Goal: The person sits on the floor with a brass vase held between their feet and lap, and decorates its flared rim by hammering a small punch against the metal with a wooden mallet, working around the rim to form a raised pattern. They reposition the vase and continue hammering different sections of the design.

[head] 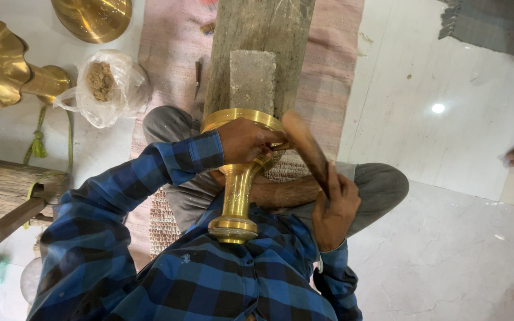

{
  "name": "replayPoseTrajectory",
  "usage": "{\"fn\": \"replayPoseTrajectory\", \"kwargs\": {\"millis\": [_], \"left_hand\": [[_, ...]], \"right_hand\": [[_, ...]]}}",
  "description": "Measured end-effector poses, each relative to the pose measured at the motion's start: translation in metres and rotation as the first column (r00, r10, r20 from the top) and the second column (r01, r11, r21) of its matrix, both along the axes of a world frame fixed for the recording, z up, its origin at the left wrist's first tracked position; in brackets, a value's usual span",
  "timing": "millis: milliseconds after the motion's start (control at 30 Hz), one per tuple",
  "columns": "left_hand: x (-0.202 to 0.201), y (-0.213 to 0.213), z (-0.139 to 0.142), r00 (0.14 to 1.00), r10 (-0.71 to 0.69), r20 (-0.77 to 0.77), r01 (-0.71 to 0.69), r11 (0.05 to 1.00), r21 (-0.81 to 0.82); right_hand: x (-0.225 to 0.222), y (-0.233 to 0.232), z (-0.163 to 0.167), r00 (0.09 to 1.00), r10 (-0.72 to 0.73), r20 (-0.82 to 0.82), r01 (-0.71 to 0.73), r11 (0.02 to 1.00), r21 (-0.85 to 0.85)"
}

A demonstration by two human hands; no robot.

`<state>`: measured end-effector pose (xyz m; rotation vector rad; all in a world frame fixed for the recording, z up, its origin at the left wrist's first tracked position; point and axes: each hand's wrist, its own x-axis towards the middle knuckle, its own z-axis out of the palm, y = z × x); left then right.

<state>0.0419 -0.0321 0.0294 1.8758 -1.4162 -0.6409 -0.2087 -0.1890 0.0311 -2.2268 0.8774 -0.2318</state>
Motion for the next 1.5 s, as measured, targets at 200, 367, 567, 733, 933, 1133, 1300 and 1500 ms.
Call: {"fn": "replayPoseTrajectory", "kwargs": {"millis": [200,367,567,733,933,1133,1300,1500], "left_hand": [[-0.003,0.001,0.004,0.998,0.042,-0.040,-0.032,0.973,0.227],[-0.003,0.002,-0.002,0.998,0.012,-0.056,-0.013,1.000,-0.008],[0.000,0.002,-0.005,0.999,-0.017,-0.038,0.017,1.000,0.004],[0.000,0.004,-0.003,0.999,0.010,-0.039,-0.009,1.000,0.022],[-0.002,0.005,-0.001,0.996,0.034,-0.079,-0.025,0.994,0.105],[0.000,0.006,0.002,0.994,0.014,-0.105,-0.014,1.000,0.002],[0.001,0.006,0.002,0.996,0.014,-0.089,-0.013,1.000,0.004],[0.001,0.009,-0.002,0.996,0.030,-0.085,-0.022,0.995,0.095]], "right_hand": [[0.002,-0.004,0.001,0.990,0.110,0.084,-0.097,0.986,-0.139],[0.004,-0.007,0.004,0.934,0.157,0.321,-0.132,0.986,-0.099],[0.001,-0.005,0.000,0.936,0.070,0.344,-0.093,0.994,0.050],[0.001,-0.002,0.001,0.999,0.051,-0.019,-0.053,0.989,-0.136],[0.003,-0.008,0.005,0.978,0.153,-0.143,-0.187,0.946,-0.265],[0.002,-0.011,0.001,0.963,0.181,-0.202,-0.222,0.954,-0.203],[0.003,-0.010,0.001,0.941,0.142,0.306,-0.148,0.989,-0.003],[0.006,-0.008,0.004,0.968,0.094,0.232,-0.102,0.995,0.023]]}}
